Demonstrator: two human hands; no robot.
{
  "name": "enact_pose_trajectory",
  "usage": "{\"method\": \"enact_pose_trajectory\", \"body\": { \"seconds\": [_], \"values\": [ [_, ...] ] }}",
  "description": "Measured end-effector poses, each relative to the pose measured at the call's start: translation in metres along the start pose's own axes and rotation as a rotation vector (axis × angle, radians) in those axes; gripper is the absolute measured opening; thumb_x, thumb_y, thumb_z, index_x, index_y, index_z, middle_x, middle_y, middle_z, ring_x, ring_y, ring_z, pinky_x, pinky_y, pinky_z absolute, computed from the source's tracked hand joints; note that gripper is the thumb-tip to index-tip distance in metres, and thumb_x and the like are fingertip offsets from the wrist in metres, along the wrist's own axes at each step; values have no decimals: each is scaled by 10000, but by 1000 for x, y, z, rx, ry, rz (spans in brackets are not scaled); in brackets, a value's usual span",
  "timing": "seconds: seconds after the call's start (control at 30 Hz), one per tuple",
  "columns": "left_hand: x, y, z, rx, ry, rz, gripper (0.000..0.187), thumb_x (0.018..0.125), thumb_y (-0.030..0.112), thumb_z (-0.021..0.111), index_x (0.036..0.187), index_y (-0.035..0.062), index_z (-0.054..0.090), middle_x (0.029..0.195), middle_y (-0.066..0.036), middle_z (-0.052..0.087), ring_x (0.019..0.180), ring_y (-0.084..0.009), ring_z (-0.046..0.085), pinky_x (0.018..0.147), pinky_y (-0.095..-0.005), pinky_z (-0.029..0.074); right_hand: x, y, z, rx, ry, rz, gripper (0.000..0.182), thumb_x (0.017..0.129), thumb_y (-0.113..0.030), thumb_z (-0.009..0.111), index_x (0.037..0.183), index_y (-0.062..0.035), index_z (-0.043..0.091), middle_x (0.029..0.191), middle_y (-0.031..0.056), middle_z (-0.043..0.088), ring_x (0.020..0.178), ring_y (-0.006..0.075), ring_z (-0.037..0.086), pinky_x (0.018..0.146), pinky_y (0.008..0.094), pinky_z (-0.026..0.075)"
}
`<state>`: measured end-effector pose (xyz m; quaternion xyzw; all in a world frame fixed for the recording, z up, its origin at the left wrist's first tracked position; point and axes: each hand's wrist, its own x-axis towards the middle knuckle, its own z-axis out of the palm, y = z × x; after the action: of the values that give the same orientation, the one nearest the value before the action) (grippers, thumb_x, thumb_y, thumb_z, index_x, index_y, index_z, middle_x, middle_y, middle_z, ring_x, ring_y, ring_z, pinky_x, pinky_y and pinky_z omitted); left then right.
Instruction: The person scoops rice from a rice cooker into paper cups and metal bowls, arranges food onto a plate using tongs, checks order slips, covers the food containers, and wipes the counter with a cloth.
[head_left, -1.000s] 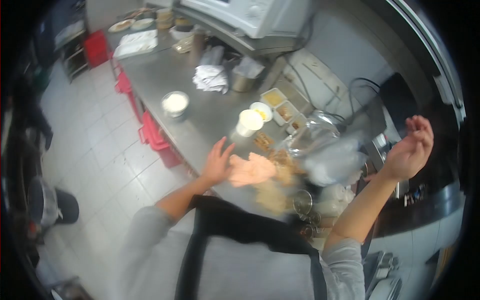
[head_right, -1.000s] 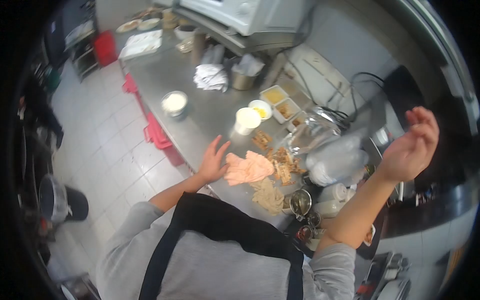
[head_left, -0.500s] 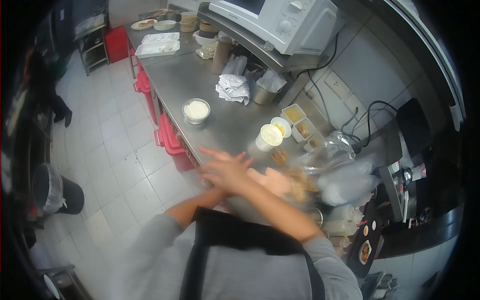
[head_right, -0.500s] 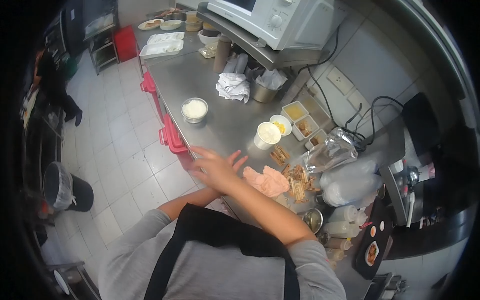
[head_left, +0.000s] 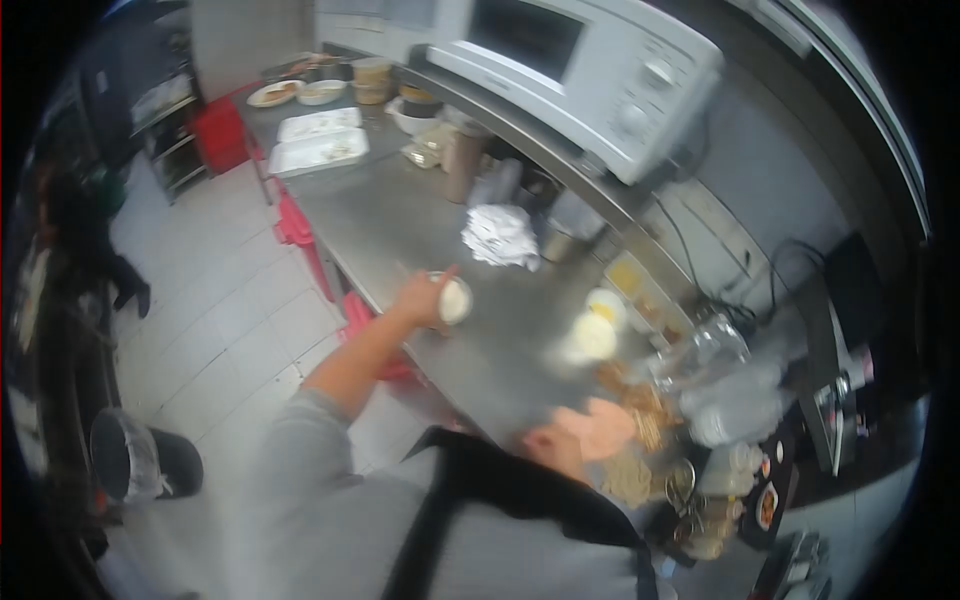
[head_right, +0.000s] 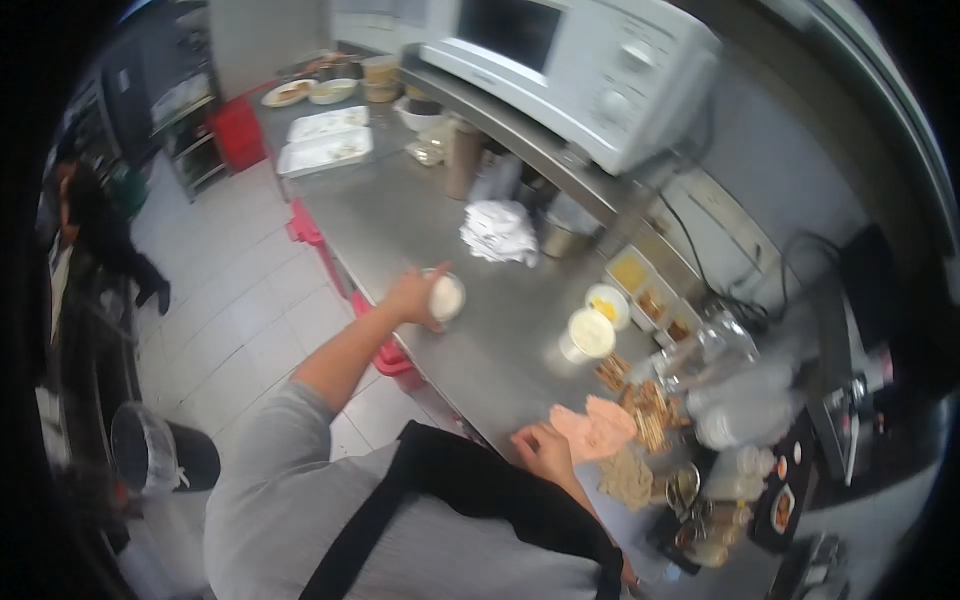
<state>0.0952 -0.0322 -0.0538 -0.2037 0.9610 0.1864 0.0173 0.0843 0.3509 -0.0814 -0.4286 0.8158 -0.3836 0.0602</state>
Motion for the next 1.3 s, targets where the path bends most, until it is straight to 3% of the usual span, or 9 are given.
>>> {"method": "enact_pose_trajectory", "body": {
  "seconds": [0.13, 0.23, 0.37, 0.53, 0.63, 0.77, 1.0, 1.13, 1.3],
  "values": [
    [-20, 25, -6, -119, 223, 64, 1315, 453, 389, 901, 1486, 320, 90, 1487, -325, 37, 1369, -483, 164, 1047, -537, 307, 13, -20, 13, 61, -48, -33, 112, 761, -109, 724, 795, -38, 644, 737, 105, 617, 646, 230, 605, 589, 308, 474],
    [-54, 18, 18, -213, 633, 274, 1086, 580, 426, 831, 1472, 248, 237, 1512, -261, 72, 1378, -473, 143, 1059, -590, 218, 27, -25, 26, 180, -182, -166, 126, 735, -76, 741, 758, -34, 625, 746, 109, 611, 648, 227, 599, 600, 307, 476],
    [-169, -28, 111, -225, 601, 263, 907, 662, 321, 770, 1431, 163, 318, 1494, -202, 197, 1373, -398, 205, 1069, -549, 244, 43, -43, 92, 409, -387, -208, 190, 697, -20, 753, 770, -28, 578, 744, 99, 597, 650, 196, 592, 619, 298, 475],
    [-422, -136, 280, -524, -176, -594, 704, 767, 379, 657, 1367, 108, 408, 1307, -243, 441, 1229, -390, 415, 1000, -475, 354, 71, -135, 156, 345, -776, -334, 241, 732, -47, 724, 946, -42, 614, 832, 101, 648, 739, 197, 641, 664, 298, 494],
    [-583, -152, 332, -988, 31, -1309, 613, 800, 418, 606, 1300, 80, 497, 1211, -250, 526, 1156, -389, 490, 961, -461, 396, 94, -185, 208, 344, -986, -521, 316, 739, -98, 733, 1037, -72, 630, 896, 107, 670, 813, 210, 655, 703, 299, 500],
    [-680, -195, 340, -857, 278, -1627, 501, 826, 452, 552, 1118, 53, 635, 1072, -245, 616, 1053, -383, 567, 906, -447, 444, 123, -202, 320, 67, -1163, -678, 302, 801, -129, 685, 1086, -50, 625, 893, 117, 671, 790, 212, 648, 722, 315, 509],
    [-745, -346, 193, -320, 875, -1627, 253, 807, 309, 620, 870, 75, 690, 905, -195, 657, 881, -359, 620, 784, -423, 490, 178, -229, 477, -213, -1293, -560, 314, 783, -97, 682, 1091, -66, 628, 857, 112, 674, 735, 213, 650, 668, 314, 513],
    [-807, -461, 54, -269, 960, -1698, 267, 863, 278, 557, 1007, 75, 653, 1008, -175, 640, 953, -357, 597, 842, -445, 466, 219, -222, 544, -243, -1297, -269, 314, 786, -89, 673, 1095, -64, 625, 853, 112, 673, 725, 210, 648, 653, 318, 514],
    [-878, -551, -193, 391, 1240, -1278, 80, 751, 89, 621, 825, 67, 644, 859, -132, 613, 852, -312, 614, 732, -400, 488, 274, -196, 620, -297, -1285, 28, 315, 789, -79, 662, 1101, -61, 623, 848, 112, 672, 711, 207, 645, 635, 322, 516]
  ]
}}
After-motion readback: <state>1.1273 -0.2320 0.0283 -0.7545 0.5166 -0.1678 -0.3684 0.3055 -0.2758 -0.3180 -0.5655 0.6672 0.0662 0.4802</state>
